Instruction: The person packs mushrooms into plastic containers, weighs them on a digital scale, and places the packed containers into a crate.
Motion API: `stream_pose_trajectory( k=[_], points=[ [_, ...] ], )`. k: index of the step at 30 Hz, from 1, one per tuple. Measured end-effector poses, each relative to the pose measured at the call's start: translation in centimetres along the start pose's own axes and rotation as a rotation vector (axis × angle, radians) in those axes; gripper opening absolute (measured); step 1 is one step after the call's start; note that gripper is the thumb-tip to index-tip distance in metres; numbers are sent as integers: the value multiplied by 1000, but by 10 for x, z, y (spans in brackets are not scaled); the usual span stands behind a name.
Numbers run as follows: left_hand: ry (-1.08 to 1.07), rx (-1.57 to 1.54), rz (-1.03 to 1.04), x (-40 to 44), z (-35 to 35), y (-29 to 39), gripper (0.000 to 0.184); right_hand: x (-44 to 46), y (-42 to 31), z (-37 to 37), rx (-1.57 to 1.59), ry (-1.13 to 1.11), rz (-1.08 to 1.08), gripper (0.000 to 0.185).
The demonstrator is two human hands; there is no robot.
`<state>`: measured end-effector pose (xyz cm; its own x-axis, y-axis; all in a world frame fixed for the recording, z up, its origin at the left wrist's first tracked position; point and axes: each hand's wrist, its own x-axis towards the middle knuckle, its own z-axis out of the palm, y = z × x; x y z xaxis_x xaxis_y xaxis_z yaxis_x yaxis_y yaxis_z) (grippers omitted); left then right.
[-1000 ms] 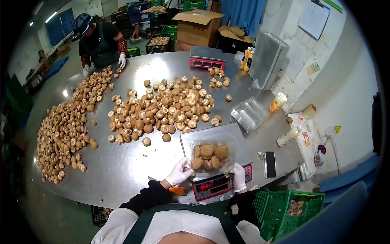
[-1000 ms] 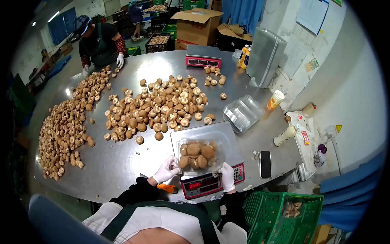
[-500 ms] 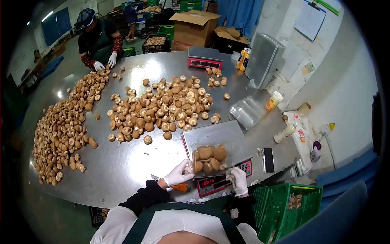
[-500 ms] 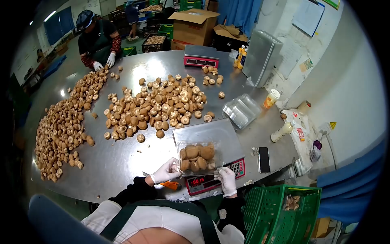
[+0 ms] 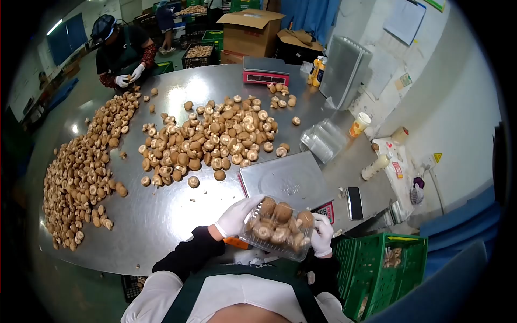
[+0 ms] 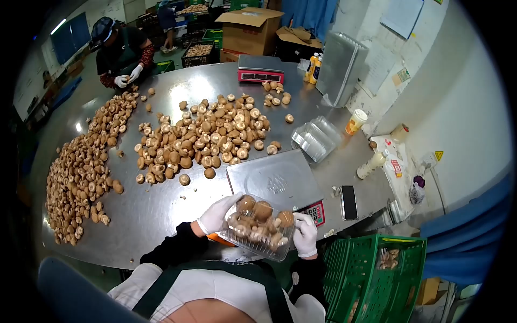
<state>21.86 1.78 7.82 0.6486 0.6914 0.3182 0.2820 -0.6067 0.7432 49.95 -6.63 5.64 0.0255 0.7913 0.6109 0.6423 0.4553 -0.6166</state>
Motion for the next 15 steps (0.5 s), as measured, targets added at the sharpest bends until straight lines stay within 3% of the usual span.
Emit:
stream_pose_trajectory(
  k=[1,3,4,7,8,9,11,12,13,14,15],
  points=[
    [-8,-2,7,1,3,-3,75,0,2,-3,-83,14,-52,17],
    [91,114,249,5,8,-6,72,-1,-1,-7,-28,45,-2,17],
    [94,86,236,5,12,-4,73,-3,-3,-9,31,69,44,17],
    [135,-78,164,8,22,7,71,-14,-7,-14,513,102,379,14],
    [215,-271,229,9,31,9,65,-17,-16,-20,636,73,523,18],
    [172,-314,273,10,39,14,65,-19,-27,-26,709,61,634,35],
    [14,-607,91,9,48,21,61,-16,-43,-30,969,-25,607,76],
    [-77,-730,-15,9,53,23,59,-30,-39,-26,969,44,448,88],
    [-171,-837,-128,10,63,27,56,-28,-59,-33,921,-22,655,89],
    [-231,-929,-374,10,77,32,51,-40,-49,-27,920,-17,669,87],
    [-187,-996,-319,13,93,48,49,-45,-44,-24,961,47,658,86]
  ],
)
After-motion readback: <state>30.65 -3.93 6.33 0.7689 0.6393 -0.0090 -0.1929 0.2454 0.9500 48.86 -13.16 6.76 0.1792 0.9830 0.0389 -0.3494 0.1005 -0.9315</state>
